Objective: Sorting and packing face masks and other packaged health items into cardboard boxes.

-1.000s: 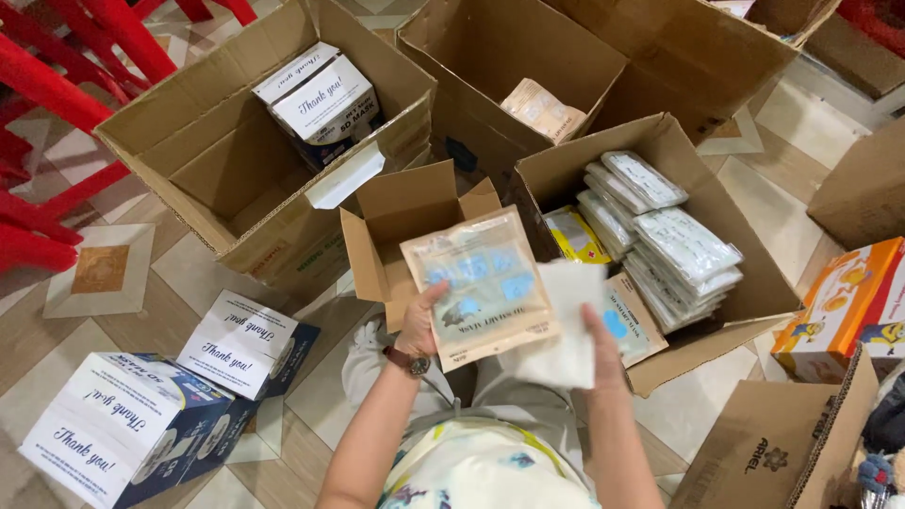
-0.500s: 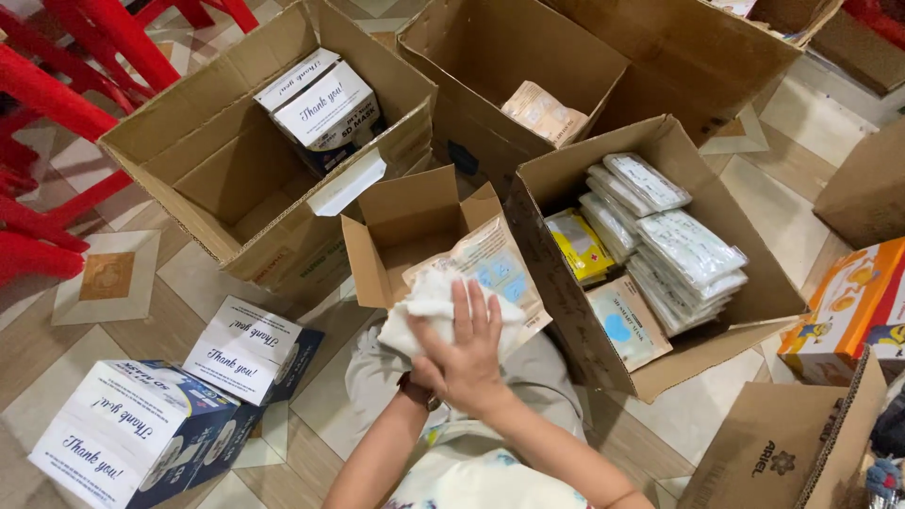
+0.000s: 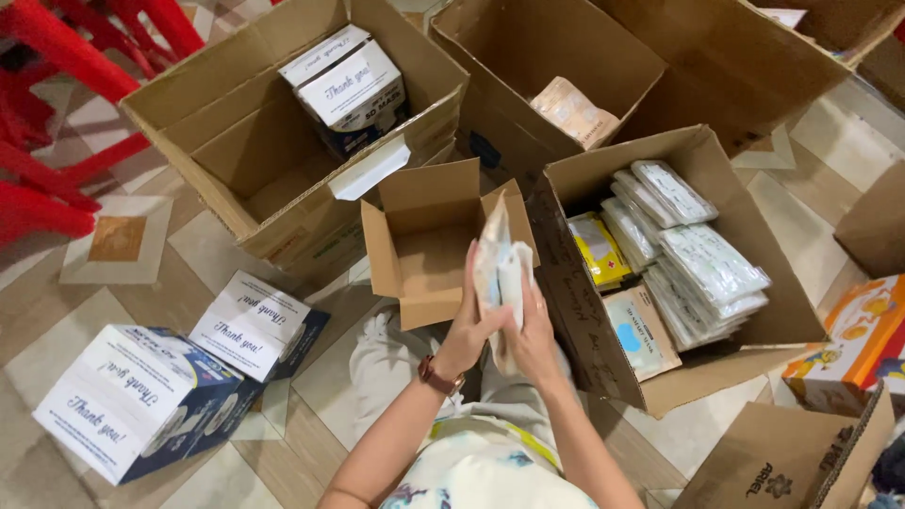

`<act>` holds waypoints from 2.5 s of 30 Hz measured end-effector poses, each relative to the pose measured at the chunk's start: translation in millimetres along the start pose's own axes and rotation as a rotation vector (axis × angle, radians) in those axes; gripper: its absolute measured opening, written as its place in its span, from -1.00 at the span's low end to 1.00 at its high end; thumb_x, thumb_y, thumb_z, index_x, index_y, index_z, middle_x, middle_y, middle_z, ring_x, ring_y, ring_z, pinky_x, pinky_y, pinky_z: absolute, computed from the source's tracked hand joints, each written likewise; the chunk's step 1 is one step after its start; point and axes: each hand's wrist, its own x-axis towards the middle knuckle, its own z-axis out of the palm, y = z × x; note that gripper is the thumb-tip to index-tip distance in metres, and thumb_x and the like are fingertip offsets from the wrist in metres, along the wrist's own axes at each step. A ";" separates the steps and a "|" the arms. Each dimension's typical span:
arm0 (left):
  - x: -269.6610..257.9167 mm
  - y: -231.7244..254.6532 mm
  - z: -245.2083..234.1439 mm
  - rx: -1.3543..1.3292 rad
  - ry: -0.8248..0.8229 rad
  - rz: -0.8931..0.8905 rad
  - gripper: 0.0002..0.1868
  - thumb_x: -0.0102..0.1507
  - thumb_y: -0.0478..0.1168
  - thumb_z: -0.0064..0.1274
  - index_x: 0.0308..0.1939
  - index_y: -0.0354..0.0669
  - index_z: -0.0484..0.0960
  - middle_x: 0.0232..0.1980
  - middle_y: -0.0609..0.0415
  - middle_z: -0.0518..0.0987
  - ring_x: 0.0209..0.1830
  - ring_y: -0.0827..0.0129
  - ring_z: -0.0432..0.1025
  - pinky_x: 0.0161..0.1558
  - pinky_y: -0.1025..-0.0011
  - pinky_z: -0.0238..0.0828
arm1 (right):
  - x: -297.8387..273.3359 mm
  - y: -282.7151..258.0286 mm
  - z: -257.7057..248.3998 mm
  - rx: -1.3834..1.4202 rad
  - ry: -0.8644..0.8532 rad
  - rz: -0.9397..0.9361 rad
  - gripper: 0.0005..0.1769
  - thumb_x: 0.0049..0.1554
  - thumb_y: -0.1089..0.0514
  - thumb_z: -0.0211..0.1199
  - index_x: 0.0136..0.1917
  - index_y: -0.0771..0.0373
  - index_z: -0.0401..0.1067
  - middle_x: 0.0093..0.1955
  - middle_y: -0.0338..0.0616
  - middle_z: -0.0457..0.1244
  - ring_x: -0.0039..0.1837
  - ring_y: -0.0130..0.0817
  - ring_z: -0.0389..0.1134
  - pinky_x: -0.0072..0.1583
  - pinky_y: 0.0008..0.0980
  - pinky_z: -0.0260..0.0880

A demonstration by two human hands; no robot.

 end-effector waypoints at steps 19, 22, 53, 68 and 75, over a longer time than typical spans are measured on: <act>97.5 9.8 -119.2 1.572 -0.056 -0.098 -0.46 0.29 -0.18 0.04 0.36 -0.17 0.38 0.08 -0.25 0.60 0.06 -0.09 0.52 0.03 0.00 0.48 | -38.4 30.4 -77.3 0.790 0.143 0.503 -0.18 0.07 0.12 0.21 0.56 0.34 0.12 0.32 -0.01 0.25 0.26 -0.29 0.32 0.27 -0.31 0.31; 103.6 -70.8 -170.7 1.894 -0.256 -0.161 -0.40 0.22 -0.21 0.08 0.34 -0.18 0.33 0.25 -0.29 0.47 0.25 -0.14 0.41 0.05 -0.19 0.44 | -52.3 52.0 -82.2 0.774 0.159 0.534 -0.17 0.08 0.13 0.21 0.58 0.35 0.11 0.32 0.02 0.25 0.25 -0.28 0.31 0.25 -0.29 0.31; 109.8 -151.5 -258.5 1.881 -0.658 -0.818 -0.50 0.20 -0.21 0.11 0.26 0.14 0.61 0.18 -0.20 0.59 0.16 -0.09 0.52 0.13 0.02 0.50 | -77.7 117.1 -125.3 0.880 0.265 0.638 -0.08 0.03 0.03 0.28 0.58 0.41 0.12 0.38 0.16 0.25 0.32 -0.03 0.31 0.31 -0.13 0.32; 156.1 -110.4 101.3 1.200 -0.538 0.297 -0.85 0.30 -0.18 0.10 -0.18 -0.19 0.63 -0.17 -0.07 0.62 -0.14 0.02 0.52 -0.11 0.15 0.47 | -103.8 78.6 -229.5 1.133 0.850 -0.084 0.09 0.15 -0.11 0.35 0.76 0.22 -0.09 0.64 0.07 0.06 0.58 0.12 0.16 0.56 0.06 0.23; 205.9 -347.1 86.8 1.794 -1.069 -0.365 -0.62 0.25 -0.04 0.08 -0.01 -0.22 0.72 0.10 -0.26 0.63 0.13 -0.06 0.54 0.17 0.10 0.48 | -146.3 84.7 -231.5 1.212 0.947 -0.015 0.11 0.09 -0.07 0.34 0.75 0.20 -0.11 0.69 0.11 0.00 0.60 0.28 0.10 0.55 0.14 0.20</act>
